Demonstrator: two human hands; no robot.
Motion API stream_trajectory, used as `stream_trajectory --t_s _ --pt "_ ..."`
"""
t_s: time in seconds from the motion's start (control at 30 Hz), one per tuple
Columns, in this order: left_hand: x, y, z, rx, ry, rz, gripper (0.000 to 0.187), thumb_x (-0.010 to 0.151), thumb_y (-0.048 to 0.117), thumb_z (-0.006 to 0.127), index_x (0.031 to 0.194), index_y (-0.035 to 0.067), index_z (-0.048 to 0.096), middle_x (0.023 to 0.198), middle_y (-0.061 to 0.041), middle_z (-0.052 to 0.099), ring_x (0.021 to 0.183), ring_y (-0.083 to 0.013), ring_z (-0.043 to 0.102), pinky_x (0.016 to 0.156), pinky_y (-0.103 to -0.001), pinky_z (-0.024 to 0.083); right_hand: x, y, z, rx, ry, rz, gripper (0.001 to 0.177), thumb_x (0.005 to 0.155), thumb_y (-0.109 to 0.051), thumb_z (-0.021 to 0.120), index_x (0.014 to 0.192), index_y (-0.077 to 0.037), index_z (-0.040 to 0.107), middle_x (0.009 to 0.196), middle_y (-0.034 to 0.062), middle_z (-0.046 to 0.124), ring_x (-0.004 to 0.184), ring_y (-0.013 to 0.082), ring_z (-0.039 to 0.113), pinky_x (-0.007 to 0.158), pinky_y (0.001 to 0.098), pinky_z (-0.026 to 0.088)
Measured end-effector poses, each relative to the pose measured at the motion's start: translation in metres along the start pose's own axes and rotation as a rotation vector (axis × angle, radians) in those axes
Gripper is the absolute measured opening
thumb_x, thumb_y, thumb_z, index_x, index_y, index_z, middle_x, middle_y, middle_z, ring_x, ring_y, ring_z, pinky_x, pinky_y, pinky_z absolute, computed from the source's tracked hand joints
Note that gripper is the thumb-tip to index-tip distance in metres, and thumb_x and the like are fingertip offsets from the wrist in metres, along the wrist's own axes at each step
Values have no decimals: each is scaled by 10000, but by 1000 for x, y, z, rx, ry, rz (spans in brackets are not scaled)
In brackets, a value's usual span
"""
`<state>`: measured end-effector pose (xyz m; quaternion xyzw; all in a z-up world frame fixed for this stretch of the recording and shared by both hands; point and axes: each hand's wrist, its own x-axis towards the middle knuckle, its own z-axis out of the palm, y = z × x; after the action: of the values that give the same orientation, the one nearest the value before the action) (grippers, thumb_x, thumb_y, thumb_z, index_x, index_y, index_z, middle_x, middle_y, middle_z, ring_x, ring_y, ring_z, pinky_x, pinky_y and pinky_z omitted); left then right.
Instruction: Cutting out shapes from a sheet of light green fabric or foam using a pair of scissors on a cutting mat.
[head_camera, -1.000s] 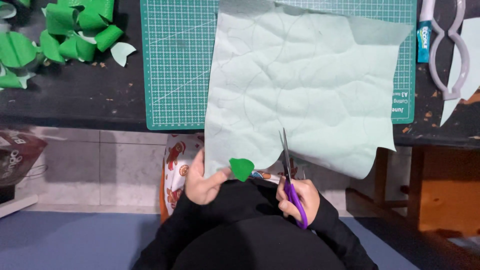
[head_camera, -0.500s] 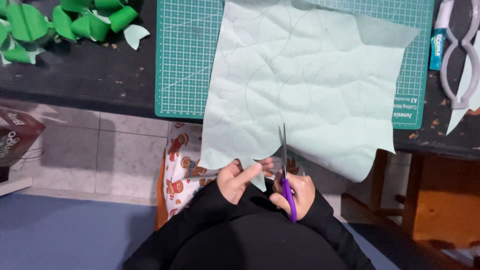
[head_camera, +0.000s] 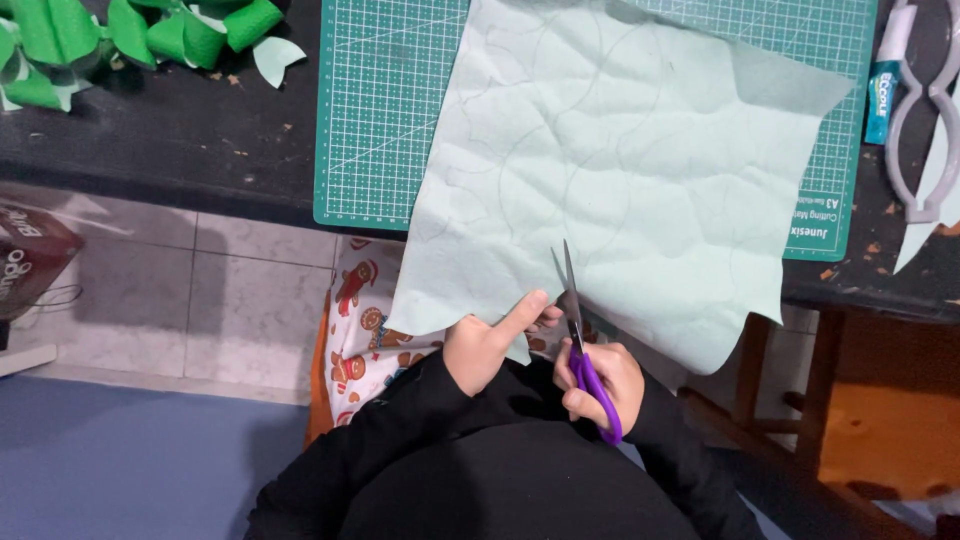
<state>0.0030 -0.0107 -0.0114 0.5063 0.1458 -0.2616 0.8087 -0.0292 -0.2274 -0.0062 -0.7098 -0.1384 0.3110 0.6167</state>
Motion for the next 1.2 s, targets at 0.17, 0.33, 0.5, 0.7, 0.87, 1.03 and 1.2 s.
stream_trajectory --t_s 0.17,0.33,0.5,0.7,0.87,1.03,1.2 --pt "-2 1 -3 78 -61 15 293 992 249 651 1070 -12 758 990 -82 793 933 -150 755 841 -302 602 4 -1 -1 53 -48 -41 570 931 -632 640 859 -80 518 680 3 603 571 115 669 567 250 536" --pt "-2 1 -7 95 -85 78 275 999 237 656 1075 -10 750 984 -83 790 930 -155 752 841 -302 603 2 4 1 89 -50 4 586 919 -636 654 872 -73 499 734 12 554 597 115 621 578 258 514" --pt "-2 3 -7 95 -98 86 267 999 220 669 1077 -23 750 980 -93 792 917 -162 758 839 -300 605 -1 7 4 113 -29 27 566 919 -614 655 854 -75 494 734 14 553 583 114 621 563 259 517" --pt "-2 3 -8 57 -100 95 251 989 186 681 1106 -32 726 981 -109 783 907 -175 760 834 -302 610 -3 8 10 130 -5 34 548 924 -601 650 838 -83 495 686 6 555 541 105 628 534 249 518" --pt "-1 11 -8 59 -124 151 229 982 153 682 1116 -31 712 992 -101 775 902 -181 762 818 -306 624 -5 10 20 128 32 39 552 921 -610 646 824 -86 501 685 2 572 531 104 646 525 248 534" --pt "3 25 -7 83 -177 127 224 966 139 685 1122 -21 699 988 -100 765 865 -176 760 776 -303 630 -10 17 36 170 117 1 588 931 -655 633 840 -87 509 704 10 585 551 105 647 585 235 528" --pt "9 49 -19 214 -290 45 214 973 192 704 1052 -4 734 898 -74 783 823 -143 761 755 -270 627 -20 -4 38 410 48 69 669 911 -717 610 921 -64 464 814 45 524 600 126 593 563 253 490"
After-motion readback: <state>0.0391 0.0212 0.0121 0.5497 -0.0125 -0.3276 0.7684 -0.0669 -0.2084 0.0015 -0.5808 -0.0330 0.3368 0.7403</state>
